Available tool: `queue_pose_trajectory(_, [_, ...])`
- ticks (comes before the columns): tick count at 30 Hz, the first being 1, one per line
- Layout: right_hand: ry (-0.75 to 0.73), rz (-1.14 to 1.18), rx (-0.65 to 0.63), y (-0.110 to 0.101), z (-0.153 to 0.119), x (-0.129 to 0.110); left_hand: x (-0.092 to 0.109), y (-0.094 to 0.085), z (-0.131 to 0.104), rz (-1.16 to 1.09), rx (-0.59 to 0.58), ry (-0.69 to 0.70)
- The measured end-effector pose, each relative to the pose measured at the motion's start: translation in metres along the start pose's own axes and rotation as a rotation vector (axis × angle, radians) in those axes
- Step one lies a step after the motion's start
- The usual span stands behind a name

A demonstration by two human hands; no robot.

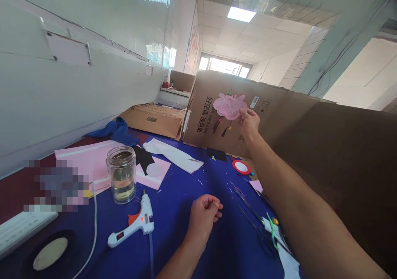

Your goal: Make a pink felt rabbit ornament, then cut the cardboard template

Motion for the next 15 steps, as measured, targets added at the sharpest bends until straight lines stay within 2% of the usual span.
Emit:
queue_pose_trajectory(10, [0.043, -0.01, 0.012, 0.047, 0.024, 0.001, -0.001, 0.0, 0.001, 0.02, -0.007, 0.021])
queue_pose_trajectory(15, [0.012, 0.008, 0.011, 0.059, 0.037, 0.002, 0.0, -0.001, 0.002, 0.01, -0.018, 0.045])
Point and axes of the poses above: each hand's wrist, its own z-axis towards the middle knuckle, its own y-axis out of the palm, x = y × z, the point moved 8 cm from there along z, towards the middle knuckle, and after that the axes turned 1 degree about -x, right-handed, at the moved point
